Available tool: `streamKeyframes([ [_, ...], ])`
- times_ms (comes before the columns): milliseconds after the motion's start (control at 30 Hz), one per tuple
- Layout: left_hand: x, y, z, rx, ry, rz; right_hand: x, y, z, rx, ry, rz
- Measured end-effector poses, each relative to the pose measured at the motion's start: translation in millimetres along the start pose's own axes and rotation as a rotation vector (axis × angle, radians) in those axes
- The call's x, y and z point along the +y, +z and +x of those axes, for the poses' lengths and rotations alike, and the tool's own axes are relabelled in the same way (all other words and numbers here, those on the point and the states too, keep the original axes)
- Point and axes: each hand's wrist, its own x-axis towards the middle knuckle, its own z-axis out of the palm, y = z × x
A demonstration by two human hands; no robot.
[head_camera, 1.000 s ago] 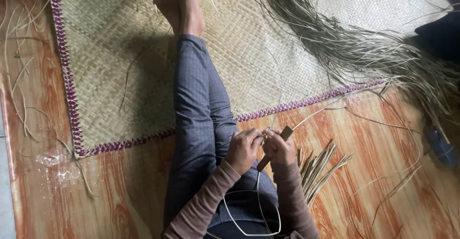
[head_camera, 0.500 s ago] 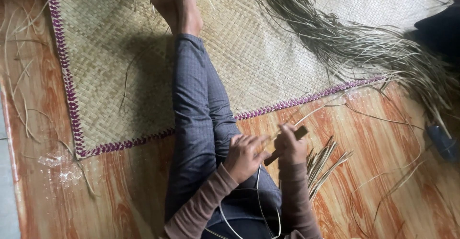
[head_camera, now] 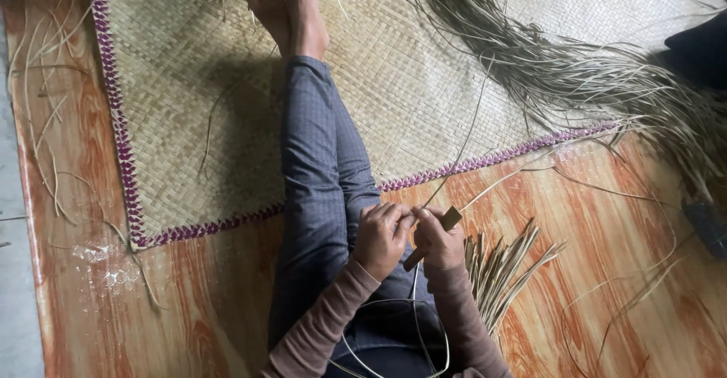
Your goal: Splitting long dried plant fibers into thinner strips using a handheld wooden tool while sitting on a mat.
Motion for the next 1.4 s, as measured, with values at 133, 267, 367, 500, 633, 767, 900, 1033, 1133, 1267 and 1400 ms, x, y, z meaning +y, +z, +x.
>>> streamKeyframes([
  [133, -9.6, 8.0, -10.7, 0.002, 0.059, 0.088, 17.7, -16.5, 14.1, -0.033, 0.057, 0.077],
  [267, -9.8, 6.0, -20.2, -0.040, 0.063, 0.070, 43.0, -44.5, 48.6, -0.080, 0.089, 0.072],
  [367, -9.4, 4.9, -33.7, -0.075, 0.061, 0.052, 20.1, -28.1, 53.6, -0.068, 0.107, 0.089],
  [500, 2.0, -5.3, -48.4, -0.136, 0.031, 0.036, -48.0, 23.7, 37.4, -0.015, 0.134, 0.002],
  [633, -6.1, -8.4, -65.1, -0.240, -0.051, 0.011, -32.5, 5.2, 54.8, -0.004, 0.080, 0.057],
  [767, -9.5, -14.4, -40.5, -0.266, -0.126, 0.078, -24.0, 11.8, 45.5, 0.053, 0.050, -0.018],
  [900, -6.2, -6.2, -3.1, -0.092, -0.167, 0.043, -15.3, 17.0, 30.8, 0.025, 0.052, -0.115],
  [1033, -21.3, 14.3, 7.3, 0.003, -0.401, -0.282, 2.2, 8.7, 27.9, 0.024, 0.043, -0.149],
  [1133, -35.7, 28.4, 5.3, 0.004, -0.570, -0.469, 9.5, 3.7, 29.6, 0.016, 0.017, -0.224],
  [1267, -61.2, 49.2, -2.0, -0.004, -0.784, -0.691, 17.8, 0.7, 29.4, 0.028, -0.025, -0.312],
  [1400, -58.7, 55.4, 1.5, 0.068, -0.885, -0.803, 17.3, 9.0, 24.6, 0.010, -0.050, -0.354],
])
